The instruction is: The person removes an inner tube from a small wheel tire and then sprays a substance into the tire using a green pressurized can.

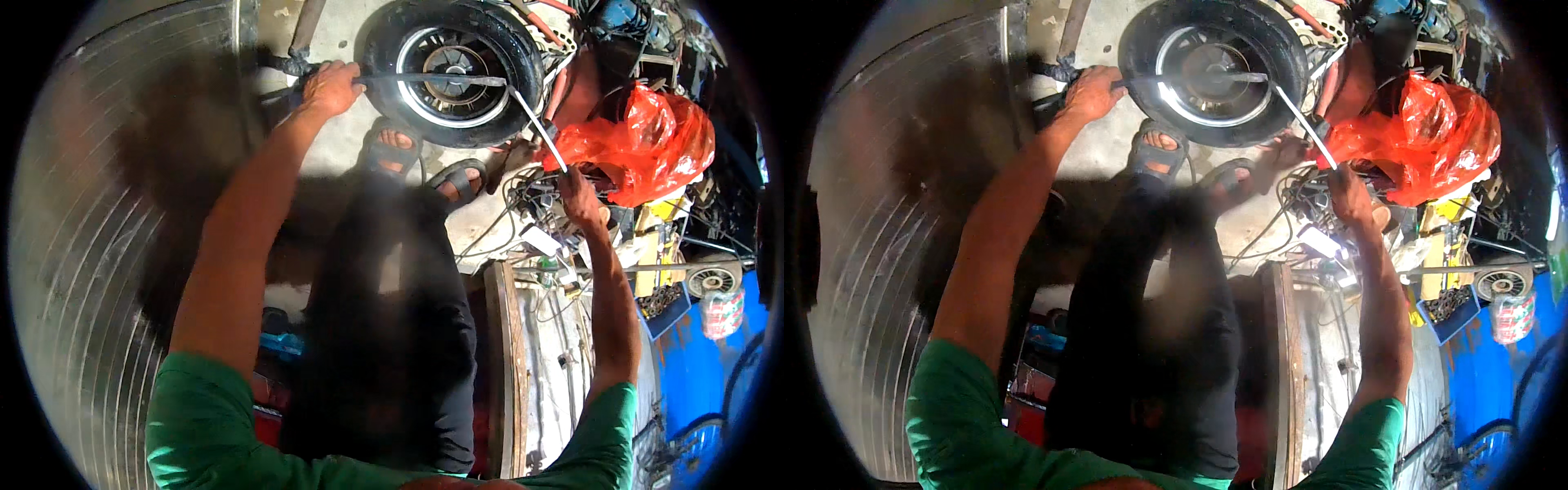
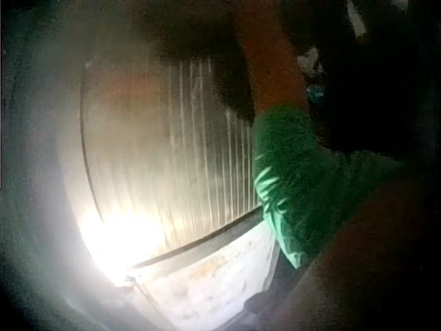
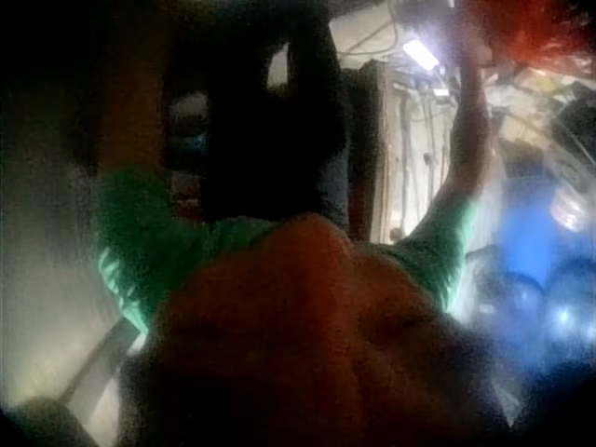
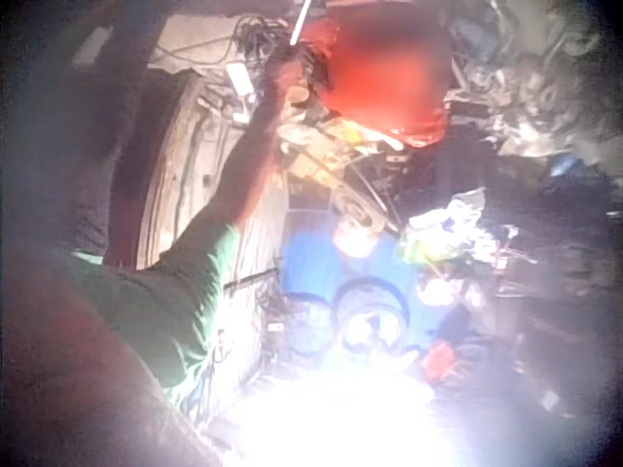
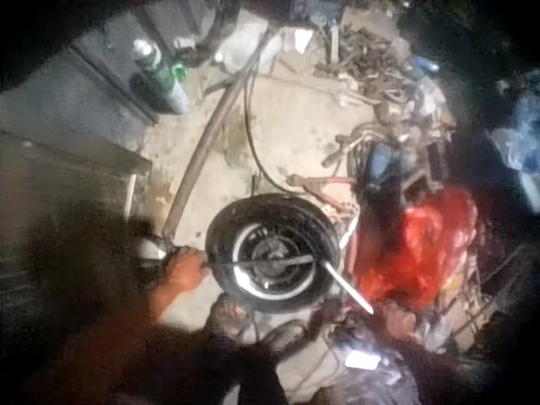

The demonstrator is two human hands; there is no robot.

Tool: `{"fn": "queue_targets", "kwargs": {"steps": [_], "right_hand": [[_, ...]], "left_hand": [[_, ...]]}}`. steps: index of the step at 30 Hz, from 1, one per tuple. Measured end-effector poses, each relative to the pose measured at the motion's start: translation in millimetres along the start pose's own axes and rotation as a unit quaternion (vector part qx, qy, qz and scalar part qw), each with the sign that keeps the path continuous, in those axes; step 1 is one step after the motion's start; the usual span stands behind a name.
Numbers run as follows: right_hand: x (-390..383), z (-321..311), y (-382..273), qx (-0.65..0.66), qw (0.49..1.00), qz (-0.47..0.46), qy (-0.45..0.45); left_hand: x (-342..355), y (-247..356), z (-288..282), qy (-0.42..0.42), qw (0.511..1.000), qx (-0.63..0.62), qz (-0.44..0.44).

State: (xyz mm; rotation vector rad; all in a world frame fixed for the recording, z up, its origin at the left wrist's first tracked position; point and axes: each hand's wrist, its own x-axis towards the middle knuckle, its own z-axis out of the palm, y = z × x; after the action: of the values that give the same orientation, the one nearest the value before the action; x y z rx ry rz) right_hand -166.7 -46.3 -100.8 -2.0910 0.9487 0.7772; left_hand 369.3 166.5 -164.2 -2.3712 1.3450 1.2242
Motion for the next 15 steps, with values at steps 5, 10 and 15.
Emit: {"fn": "queue_targets", "kwargs": {"steps": [5,10,15], "right_hand": [[-26,-2,-45,0.251,0.955,0.118,0.099],[49,-19,-91,0.395,0.9,0.09,0.161],[107,-45,-112,0.403,0.893,0.136,0.15]], "left_hand": [[-4,10,-4,0.013,1.0,0.008,-0.005],[14,-13,7,0.021,0.997,-0.024,0.072],[23,-24,18,0.006,0.992,-0.034,0.123]]}}
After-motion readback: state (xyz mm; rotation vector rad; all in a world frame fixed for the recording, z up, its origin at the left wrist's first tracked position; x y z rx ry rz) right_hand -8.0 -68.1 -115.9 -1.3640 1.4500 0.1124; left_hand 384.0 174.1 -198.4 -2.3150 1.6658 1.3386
